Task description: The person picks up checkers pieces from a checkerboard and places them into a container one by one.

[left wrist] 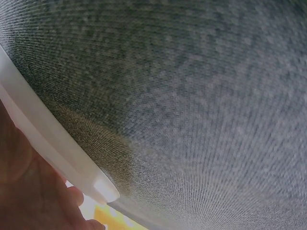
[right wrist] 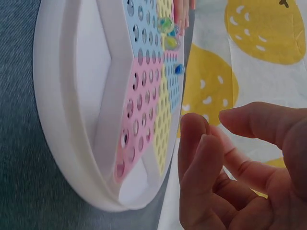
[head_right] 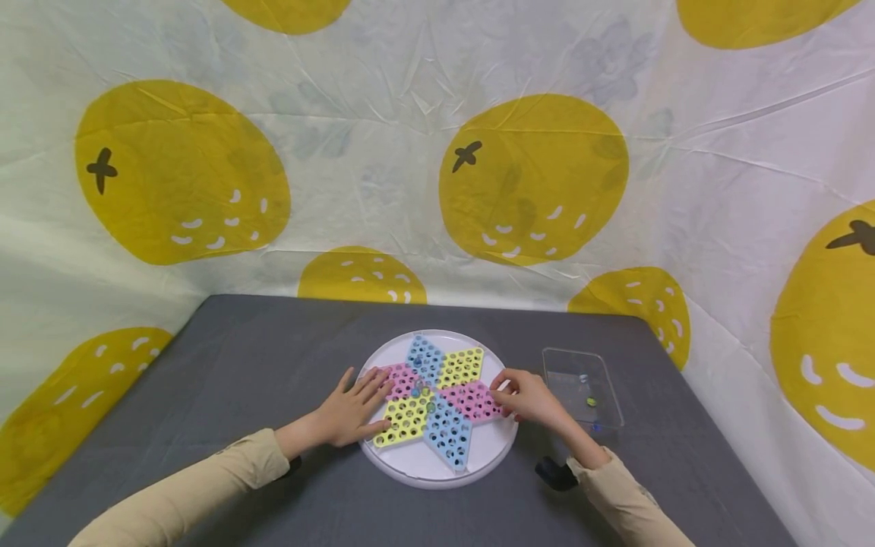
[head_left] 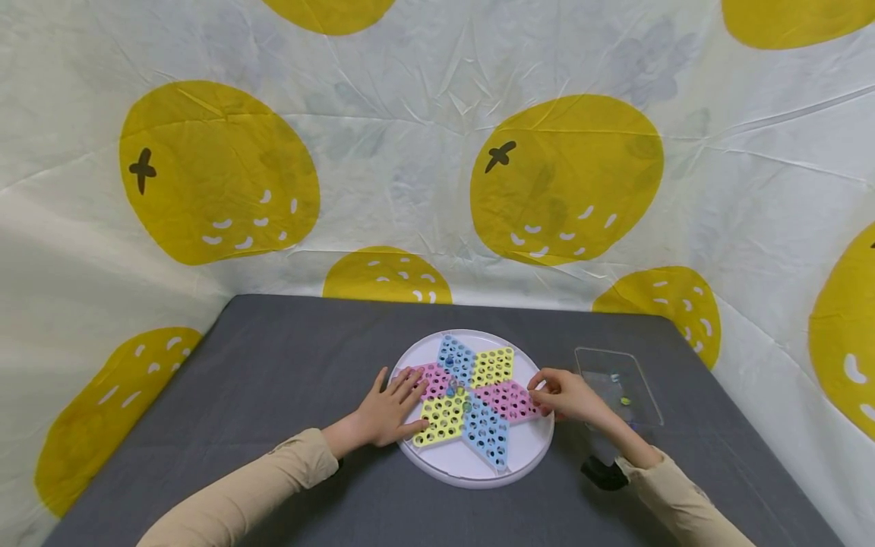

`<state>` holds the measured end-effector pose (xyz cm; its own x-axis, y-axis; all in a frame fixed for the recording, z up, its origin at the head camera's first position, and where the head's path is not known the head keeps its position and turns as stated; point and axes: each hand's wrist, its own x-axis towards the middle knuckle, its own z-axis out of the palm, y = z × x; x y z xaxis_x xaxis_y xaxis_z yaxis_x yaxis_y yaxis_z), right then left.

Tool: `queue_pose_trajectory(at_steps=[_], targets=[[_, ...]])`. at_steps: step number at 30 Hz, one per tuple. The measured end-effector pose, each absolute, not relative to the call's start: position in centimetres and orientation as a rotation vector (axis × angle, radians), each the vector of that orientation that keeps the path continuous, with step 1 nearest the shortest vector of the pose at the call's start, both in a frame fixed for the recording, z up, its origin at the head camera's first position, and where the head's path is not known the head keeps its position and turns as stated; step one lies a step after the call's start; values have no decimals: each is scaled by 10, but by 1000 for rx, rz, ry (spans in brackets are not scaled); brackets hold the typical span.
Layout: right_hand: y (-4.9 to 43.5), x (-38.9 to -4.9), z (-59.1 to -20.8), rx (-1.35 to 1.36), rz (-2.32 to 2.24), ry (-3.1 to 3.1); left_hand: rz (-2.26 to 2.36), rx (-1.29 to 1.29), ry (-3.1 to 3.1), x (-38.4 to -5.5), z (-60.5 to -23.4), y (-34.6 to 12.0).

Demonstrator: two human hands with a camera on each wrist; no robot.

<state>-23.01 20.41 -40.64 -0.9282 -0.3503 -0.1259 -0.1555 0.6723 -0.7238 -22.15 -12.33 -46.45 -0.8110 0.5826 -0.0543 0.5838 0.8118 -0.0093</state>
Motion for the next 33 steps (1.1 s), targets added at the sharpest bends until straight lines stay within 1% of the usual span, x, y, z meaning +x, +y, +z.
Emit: queue_pose_trajectory(at_steps=[10, 19, 27, 33], targets=[[188, -230, -410, -508, -1104, 2597, -40, 934, 2942, -220, -462, -123], [176, -231, -416, -499, -1115, 2570, -41, 930, 2944, -219, -462, -123], [166, -231, -419, -568, -1114, 2527, -30, 946, 2941, -219, -461, -123], [158, -230, -422, -555, -1119, 2520, -38, 949, 2941, -221, -463, -123]])
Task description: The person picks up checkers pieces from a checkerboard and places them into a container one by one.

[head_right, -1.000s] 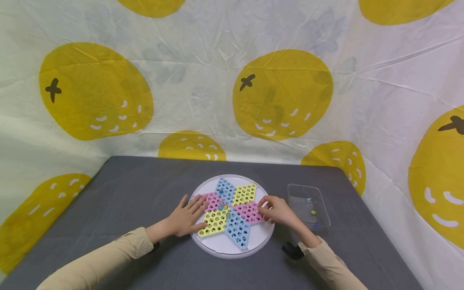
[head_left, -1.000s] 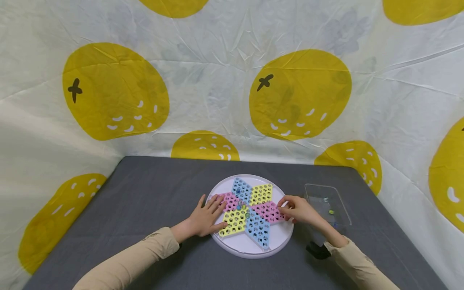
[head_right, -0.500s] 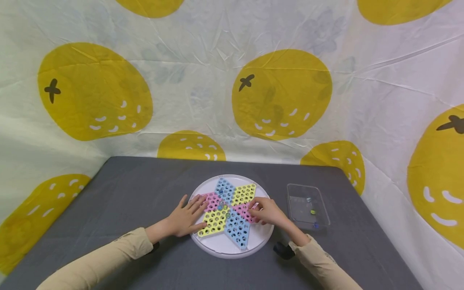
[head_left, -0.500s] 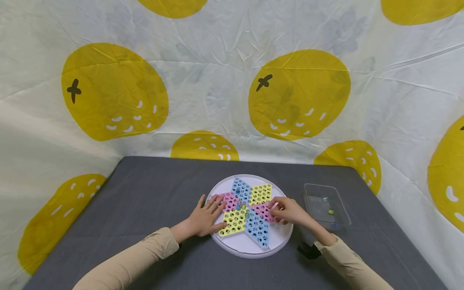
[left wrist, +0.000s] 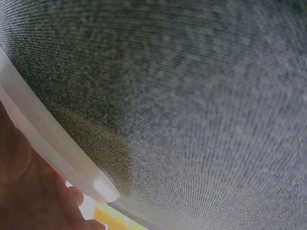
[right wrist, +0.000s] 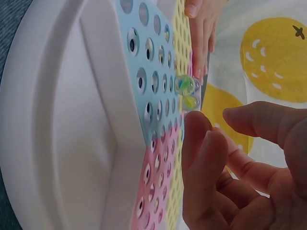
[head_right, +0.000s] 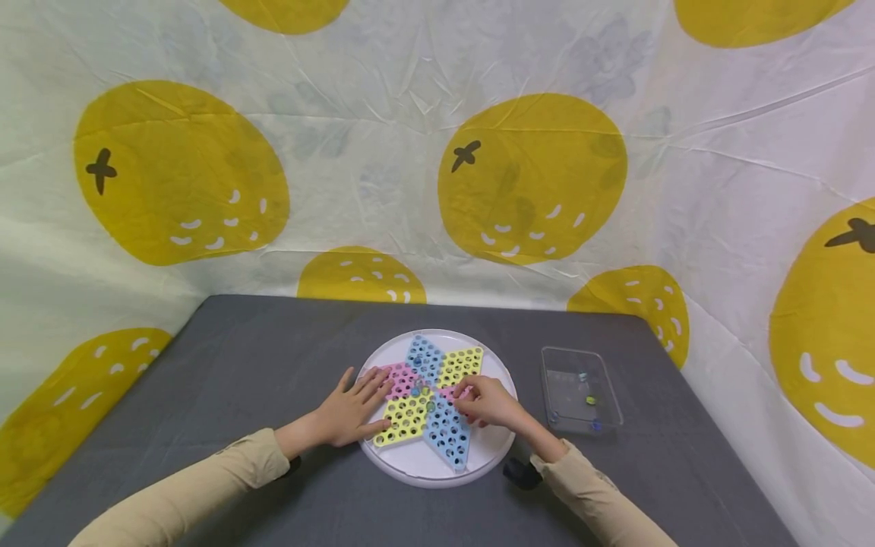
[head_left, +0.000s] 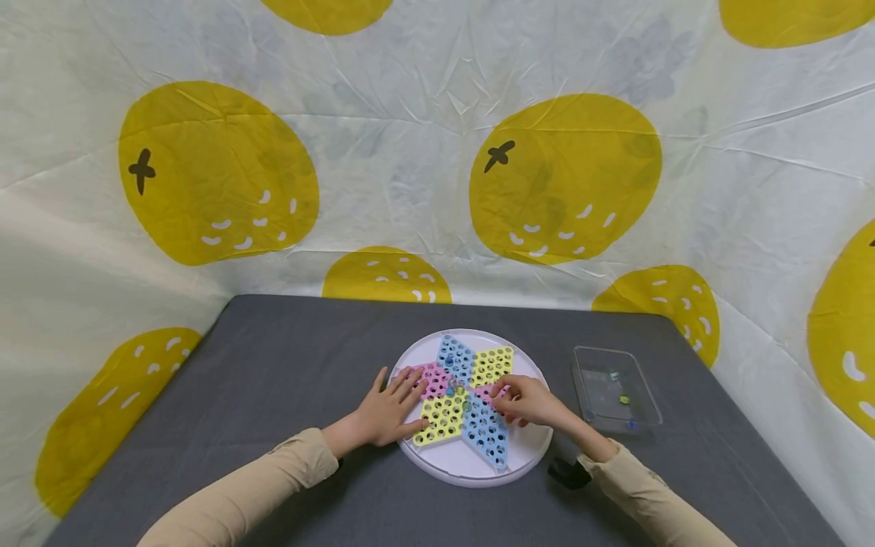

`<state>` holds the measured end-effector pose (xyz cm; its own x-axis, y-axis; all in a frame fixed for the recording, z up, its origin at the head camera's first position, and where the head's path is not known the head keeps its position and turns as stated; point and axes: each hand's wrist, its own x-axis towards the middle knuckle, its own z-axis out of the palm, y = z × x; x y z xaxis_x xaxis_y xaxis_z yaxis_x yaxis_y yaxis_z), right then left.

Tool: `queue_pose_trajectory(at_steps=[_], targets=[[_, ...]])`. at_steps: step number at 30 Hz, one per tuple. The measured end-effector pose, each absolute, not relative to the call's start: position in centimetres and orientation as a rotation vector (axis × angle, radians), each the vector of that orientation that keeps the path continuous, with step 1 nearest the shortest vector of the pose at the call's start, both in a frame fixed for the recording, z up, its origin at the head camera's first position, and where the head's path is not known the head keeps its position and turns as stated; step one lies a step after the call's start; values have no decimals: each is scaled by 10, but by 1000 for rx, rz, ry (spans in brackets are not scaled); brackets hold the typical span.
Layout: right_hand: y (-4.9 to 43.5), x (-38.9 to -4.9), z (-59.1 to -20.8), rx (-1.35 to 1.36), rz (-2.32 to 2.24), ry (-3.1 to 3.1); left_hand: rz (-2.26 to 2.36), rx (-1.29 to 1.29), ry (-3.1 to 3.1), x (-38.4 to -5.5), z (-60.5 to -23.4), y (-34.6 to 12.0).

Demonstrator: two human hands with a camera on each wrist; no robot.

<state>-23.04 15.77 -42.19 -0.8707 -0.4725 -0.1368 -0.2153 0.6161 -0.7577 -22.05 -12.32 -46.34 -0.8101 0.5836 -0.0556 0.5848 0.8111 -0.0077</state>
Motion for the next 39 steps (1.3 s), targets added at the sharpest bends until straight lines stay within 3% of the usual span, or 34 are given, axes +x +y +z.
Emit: queue_pose_trajectory(at_steps=[39], targets=[[123, -236, -437, -587, -1094, 2501, -16, 966, 2955, -217, -459, -123]])
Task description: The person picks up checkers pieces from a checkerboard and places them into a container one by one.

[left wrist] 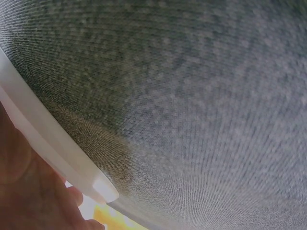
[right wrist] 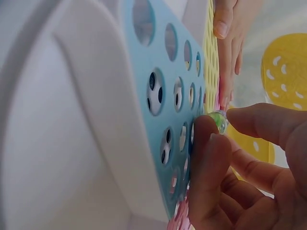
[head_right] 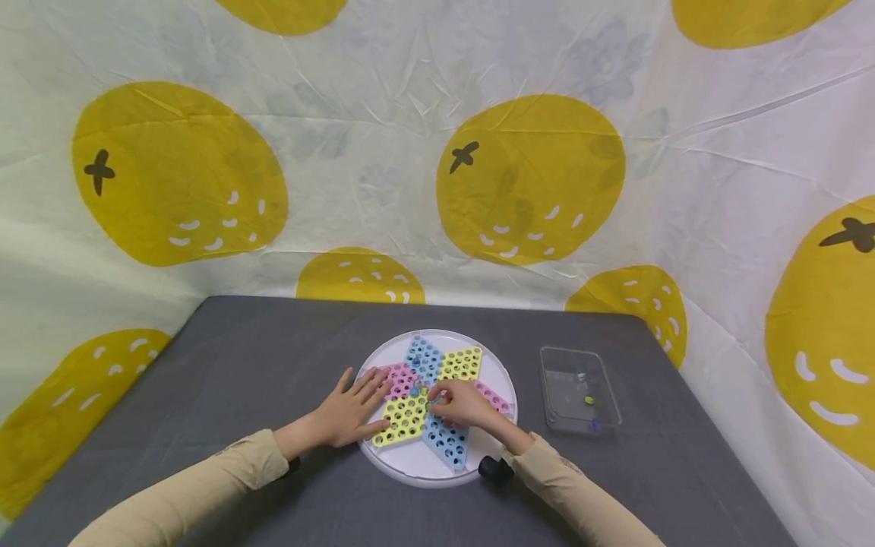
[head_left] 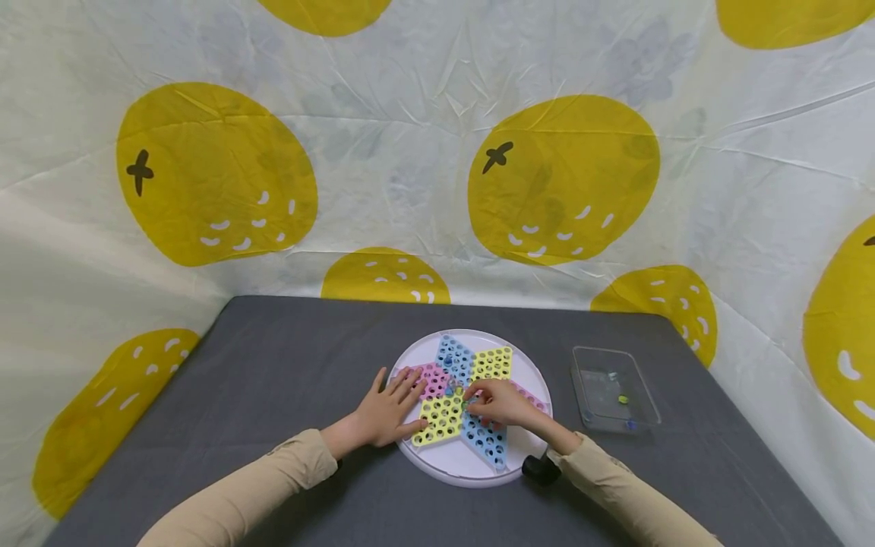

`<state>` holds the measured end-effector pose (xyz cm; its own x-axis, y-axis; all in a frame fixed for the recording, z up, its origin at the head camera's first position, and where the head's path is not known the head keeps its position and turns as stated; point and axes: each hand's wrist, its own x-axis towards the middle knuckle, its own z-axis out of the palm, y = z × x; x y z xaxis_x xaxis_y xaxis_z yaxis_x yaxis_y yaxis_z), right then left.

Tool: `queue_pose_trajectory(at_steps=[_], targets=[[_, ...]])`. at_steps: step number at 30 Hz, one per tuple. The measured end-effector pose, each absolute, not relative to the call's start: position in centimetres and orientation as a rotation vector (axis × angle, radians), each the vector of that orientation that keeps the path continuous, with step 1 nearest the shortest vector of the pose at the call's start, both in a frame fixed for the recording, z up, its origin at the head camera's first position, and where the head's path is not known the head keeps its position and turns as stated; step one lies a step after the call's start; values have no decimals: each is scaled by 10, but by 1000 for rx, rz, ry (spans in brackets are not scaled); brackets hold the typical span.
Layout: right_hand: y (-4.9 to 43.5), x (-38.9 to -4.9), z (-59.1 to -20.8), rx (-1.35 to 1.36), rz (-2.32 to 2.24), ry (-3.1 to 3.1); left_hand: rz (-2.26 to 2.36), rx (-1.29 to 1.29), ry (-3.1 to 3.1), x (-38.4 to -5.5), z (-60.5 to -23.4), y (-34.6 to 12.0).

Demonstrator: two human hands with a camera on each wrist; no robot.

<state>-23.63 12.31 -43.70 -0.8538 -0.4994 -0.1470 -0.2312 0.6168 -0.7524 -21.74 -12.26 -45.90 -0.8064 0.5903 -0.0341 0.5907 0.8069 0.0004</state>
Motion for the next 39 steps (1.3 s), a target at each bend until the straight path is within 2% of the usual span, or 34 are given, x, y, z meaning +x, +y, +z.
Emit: queue_pose_trajectory(at_steps=[39], targets=[[122, -237, -443, -585, -1133, 2475, -54, 937, 2951, -218, -461, -122]])
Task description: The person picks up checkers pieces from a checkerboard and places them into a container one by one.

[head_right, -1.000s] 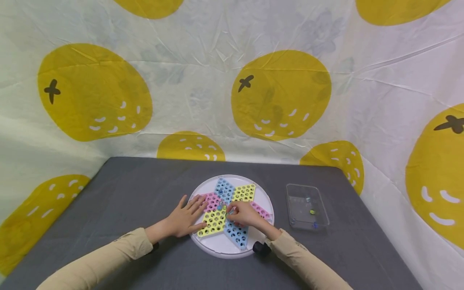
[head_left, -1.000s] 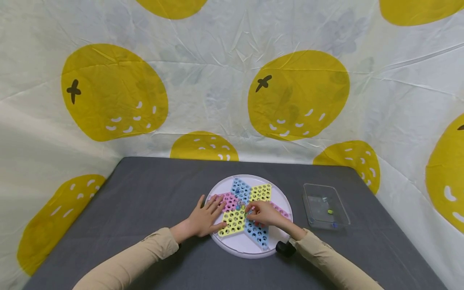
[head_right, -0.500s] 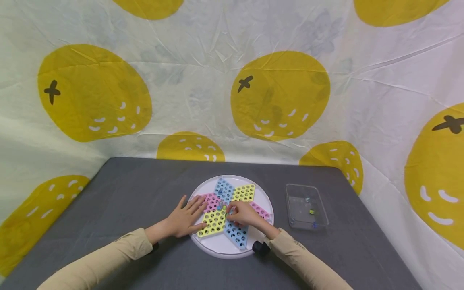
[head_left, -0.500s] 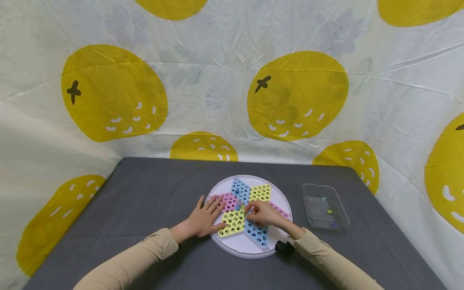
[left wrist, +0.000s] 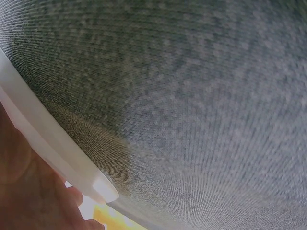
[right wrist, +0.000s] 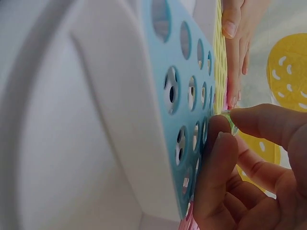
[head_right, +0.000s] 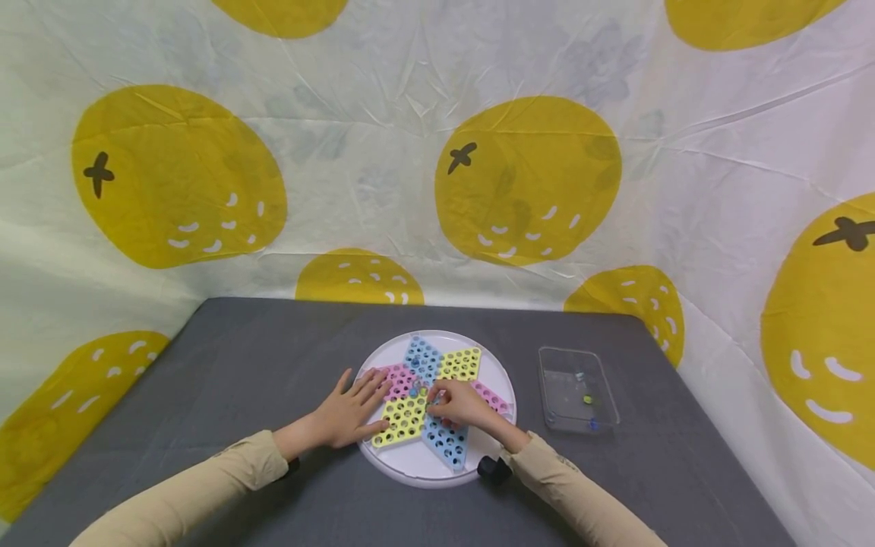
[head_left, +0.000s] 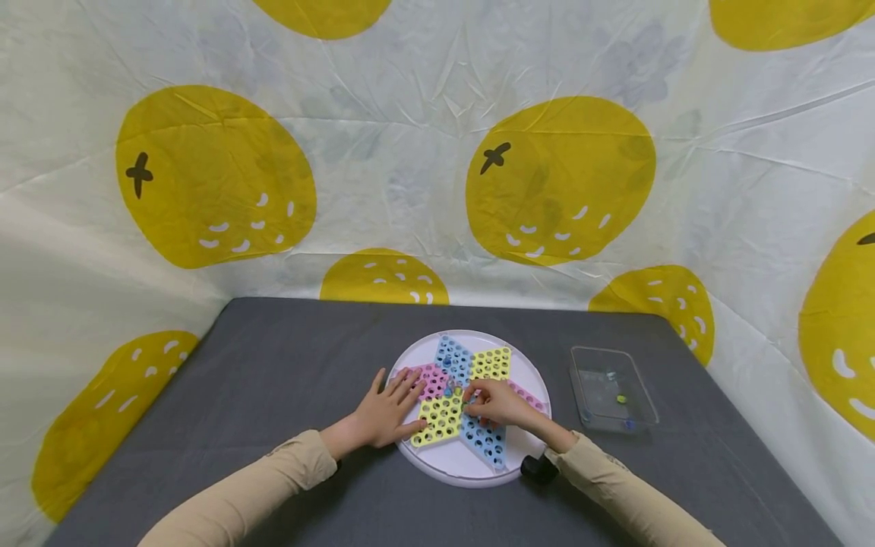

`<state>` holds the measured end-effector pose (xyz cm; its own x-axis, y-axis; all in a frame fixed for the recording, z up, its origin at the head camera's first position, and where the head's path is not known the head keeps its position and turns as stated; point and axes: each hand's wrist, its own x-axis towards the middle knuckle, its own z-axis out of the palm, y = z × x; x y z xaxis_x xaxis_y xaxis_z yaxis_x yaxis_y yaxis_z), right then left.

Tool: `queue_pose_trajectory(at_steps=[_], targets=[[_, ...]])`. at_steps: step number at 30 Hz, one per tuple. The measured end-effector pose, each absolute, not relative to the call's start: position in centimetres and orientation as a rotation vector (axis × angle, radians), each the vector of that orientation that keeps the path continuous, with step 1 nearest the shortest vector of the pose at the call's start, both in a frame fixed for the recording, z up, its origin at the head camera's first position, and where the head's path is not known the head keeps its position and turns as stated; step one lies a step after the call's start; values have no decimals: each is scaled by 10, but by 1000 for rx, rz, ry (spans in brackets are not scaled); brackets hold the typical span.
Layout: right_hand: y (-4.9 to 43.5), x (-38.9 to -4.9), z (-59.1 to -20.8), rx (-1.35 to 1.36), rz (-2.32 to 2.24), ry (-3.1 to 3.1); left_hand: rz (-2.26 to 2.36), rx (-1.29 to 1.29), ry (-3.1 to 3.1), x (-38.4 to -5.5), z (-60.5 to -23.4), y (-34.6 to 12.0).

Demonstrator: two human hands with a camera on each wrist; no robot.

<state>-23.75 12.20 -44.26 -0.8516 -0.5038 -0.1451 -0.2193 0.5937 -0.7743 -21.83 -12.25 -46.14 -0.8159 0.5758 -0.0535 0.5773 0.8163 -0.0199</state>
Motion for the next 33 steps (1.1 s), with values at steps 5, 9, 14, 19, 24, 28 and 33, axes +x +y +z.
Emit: queue_pose_trajectory(at_steps=[5, 9, 14, 19, 24, 28, 33], targets=[[124, -236, -440, -569, -1153, 2469, -48, 936, 2947, -219, -462, -122], [126, -236, -438, -578, -1160, 2474, -46, 938, 2948, -220, -462, -123], [132, -235, -438, -617, -1129, 2505, -33, 934, 2941, -221, -462, -123], [137, -232, -437, -627, -1130, 2497, -35, 935, 2939, -221, -462, -123], [143, -229, -435, -608, -1116, 2515, -28, 940, 2939, -221, -462, -123], [149, -225, -433, -552, -1100, 2529, -26, 940, 2935, -221, -463, -123], [158, -224, -432, -567, -1102, 2542, -32, 933, 2935, -220, -463, -123]])
